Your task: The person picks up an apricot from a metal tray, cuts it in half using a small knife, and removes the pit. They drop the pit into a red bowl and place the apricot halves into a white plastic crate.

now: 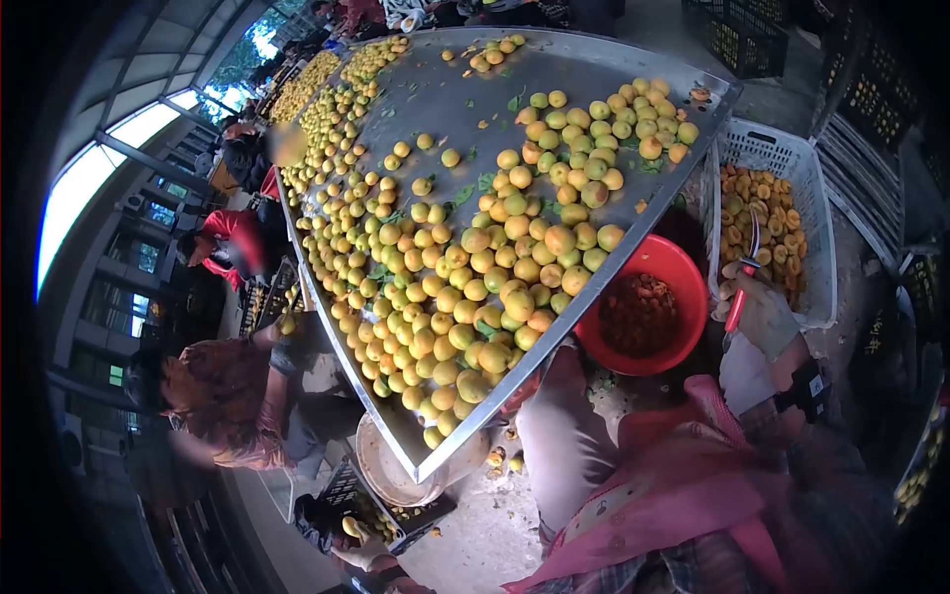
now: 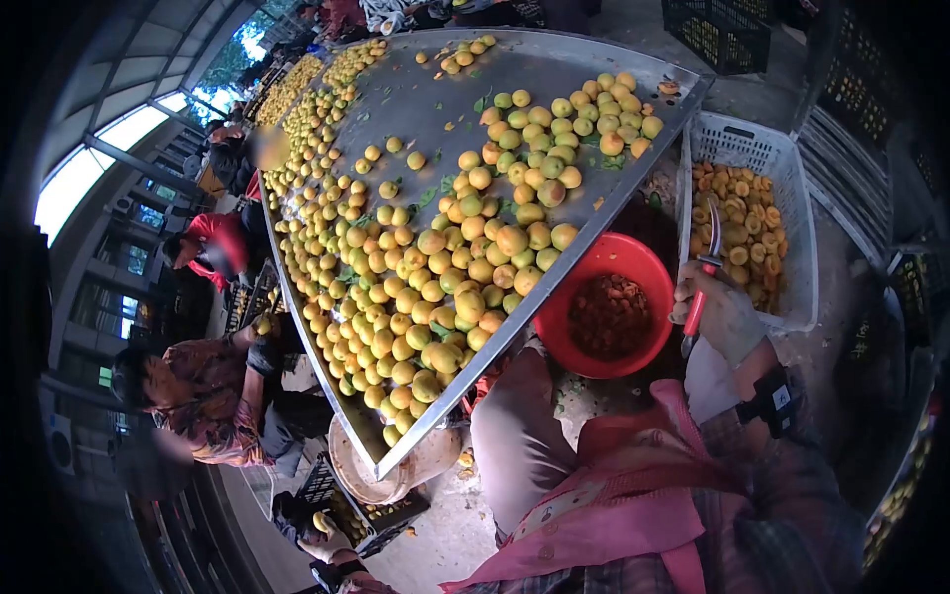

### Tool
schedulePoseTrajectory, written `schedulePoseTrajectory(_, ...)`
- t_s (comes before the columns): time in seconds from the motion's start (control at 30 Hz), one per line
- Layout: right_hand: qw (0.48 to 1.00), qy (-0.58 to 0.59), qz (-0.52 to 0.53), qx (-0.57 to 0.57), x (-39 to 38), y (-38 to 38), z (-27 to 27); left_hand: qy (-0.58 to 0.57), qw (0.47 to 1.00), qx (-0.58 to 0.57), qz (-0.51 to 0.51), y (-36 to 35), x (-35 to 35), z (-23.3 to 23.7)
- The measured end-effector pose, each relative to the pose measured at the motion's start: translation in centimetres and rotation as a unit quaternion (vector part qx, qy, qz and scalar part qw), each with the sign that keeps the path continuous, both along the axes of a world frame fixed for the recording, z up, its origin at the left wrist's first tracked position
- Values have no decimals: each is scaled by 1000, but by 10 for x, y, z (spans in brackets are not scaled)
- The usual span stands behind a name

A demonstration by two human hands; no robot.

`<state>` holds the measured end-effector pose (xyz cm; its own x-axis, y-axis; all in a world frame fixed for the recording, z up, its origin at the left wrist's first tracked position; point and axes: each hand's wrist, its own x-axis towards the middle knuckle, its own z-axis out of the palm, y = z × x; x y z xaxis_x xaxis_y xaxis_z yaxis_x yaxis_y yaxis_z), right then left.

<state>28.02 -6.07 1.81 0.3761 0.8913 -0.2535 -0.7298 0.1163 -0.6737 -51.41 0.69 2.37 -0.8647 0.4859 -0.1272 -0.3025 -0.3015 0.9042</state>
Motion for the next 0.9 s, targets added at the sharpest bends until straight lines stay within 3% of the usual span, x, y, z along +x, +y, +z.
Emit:
schedulePoseTrajectory(0.07, 1000, 7, -4, 5, -4, -5, 4, 94, 991, -98, 12, 26, 48, -1)
schedulePoseTrajectory(0.1, 1000, -12, -6, 0, -7, -7, 11, -78, 996, -35, 2, 41, 87, 19)
schedulePoseTrajectory(0.2, 998, -62, 17, -18, -7, -9, 10, 56, 977, -67, -196, 75, 117, -17)
schedulePoseTrajectory(0.27, 997, -59, 17, -36, 0, -10, 10, 182, 949, -64, -248, 81, 231, 27)
schedulePoseTrajectory(0.33, 999, -31, 12, -33, 3, -12, 13, 350, 857, -97, -366, 85, 303, 58)
schedulePoseTrajectory(0.53, 999, -24, -31, -32, 10, -21, 21, 372, 727, -48, -575, 117, 423, 48)
schedulePoseTrajectory(0.6, 998, -26, -39, -38, 14, -26, 21, 489, 664, -4, -566, 131, 457, 39)
schedulePoseTrajectory(0.7, 995, -48, -51, -67, 21, -33, 26, 618, 561, -24, -550, 156, 504, 38)
schedulePoseTrajectory(0.77, 994, -56, -61, -71, 28, -37, 21, 725, 499, -17, -475, 176, 528, 26)
schedulePoseTrajectory(0.8, 994, -51, -66, -71, 31, -38, 19, 744, 496, -6, -449, 182, 540, 22)
schedulePoseTrajectory(0.9, 986, -82, -88, -118, 40, -43, 29, 794, 410, -56, -446, 196, 564, 18)
